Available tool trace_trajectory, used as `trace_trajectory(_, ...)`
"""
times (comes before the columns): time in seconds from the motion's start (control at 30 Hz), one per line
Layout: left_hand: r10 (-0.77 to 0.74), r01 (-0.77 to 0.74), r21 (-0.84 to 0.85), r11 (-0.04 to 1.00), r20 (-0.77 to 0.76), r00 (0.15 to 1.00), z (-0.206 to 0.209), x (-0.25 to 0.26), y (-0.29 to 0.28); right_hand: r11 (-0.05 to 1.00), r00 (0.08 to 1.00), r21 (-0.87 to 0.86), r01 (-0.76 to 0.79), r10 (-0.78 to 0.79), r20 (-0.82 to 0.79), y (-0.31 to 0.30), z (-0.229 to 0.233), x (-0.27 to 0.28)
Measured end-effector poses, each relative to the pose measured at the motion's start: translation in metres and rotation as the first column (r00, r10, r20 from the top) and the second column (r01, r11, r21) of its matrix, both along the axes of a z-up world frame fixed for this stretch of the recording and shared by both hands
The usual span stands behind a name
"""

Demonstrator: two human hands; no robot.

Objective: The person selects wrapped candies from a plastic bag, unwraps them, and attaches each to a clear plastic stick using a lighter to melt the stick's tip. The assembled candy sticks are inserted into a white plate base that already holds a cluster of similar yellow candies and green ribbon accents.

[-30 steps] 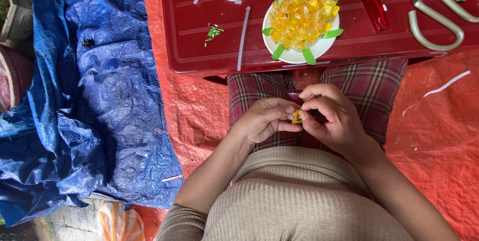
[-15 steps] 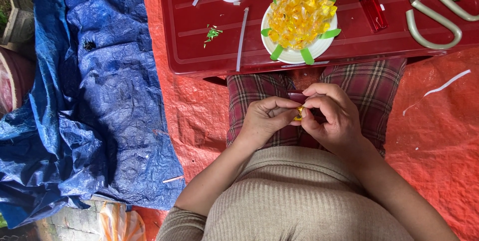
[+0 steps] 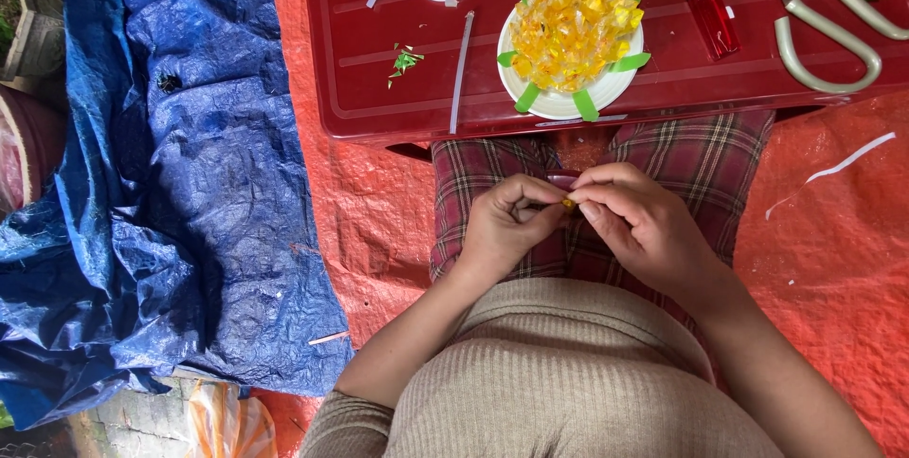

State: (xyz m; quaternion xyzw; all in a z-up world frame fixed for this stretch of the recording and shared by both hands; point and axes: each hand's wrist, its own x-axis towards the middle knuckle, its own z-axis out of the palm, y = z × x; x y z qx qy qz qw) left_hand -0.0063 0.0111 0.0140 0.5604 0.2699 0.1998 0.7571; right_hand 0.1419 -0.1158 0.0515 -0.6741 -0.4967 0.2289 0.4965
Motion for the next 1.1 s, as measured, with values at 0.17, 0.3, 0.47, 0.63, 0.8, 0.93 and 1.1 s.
trace_trajectory(0.17, 0.012, 0.041, 0.458, 0.888, -0.112, 0.994, 0.004, -0.001, -0.003, 0.996, 0.952, -0.04, -0.082, 0.09, 0.292, 0.0, -0.011, 0.002)
trace_trajectory(0.3, 0.038, 0.031, 0.511, 0.859, -0.124, 0.992, 0.003, -0.003, -0.005, 1.0, 0.857, -0.026, -0.014, 0.026, 0.515, 0.0, -0.01, -0.01)
trace_trajectory(0.47, 0.054, -0.026, 0.21, 0.977, -0.129, 0.99, -0.008, -0.007, -0.011, 0.996, 0.882, 0.015, 0.085, -0.083, 0.465, 0.002, -0.016, -0.018)
trace_trajectory(0.63, 0.001, 0.021, 0.161, 0.987, -0.135, 0.991, 0.007, -0.003, -0.004, 0.991, 0.795, 0.114, 0.072, -0.126, 0.594, 0.007, -0.021, -0.016)
trace_trajectory(0.8, -0.059, 0.084, 0.171, 0.982, -0.146, 0.988, 0.013, -0.002, 0.003, 0.978, 0.79, 0.196, 0.072, -0.175, 0.588, 0.005, -0.03, -0.016)
trace_trajectory(0.93, -0.081, 0.112, 0.171, 0.979, -0.176, 0.981, 0.006, -0.004, 0.0, 0.973, 0.877, 0.223, 0.062, -0.16, 0.454, 0.0, -0.039, -0.012)
trace_trajectory(1.1, -0.06, 0.112, 0.328, 0.938, -0.164, 0.985, 0.007, 0.003, -0.005, 0.991, 0.909, 0.117, 0.057, -0.1, 0.405, -0.012, -0.046, -0.012)
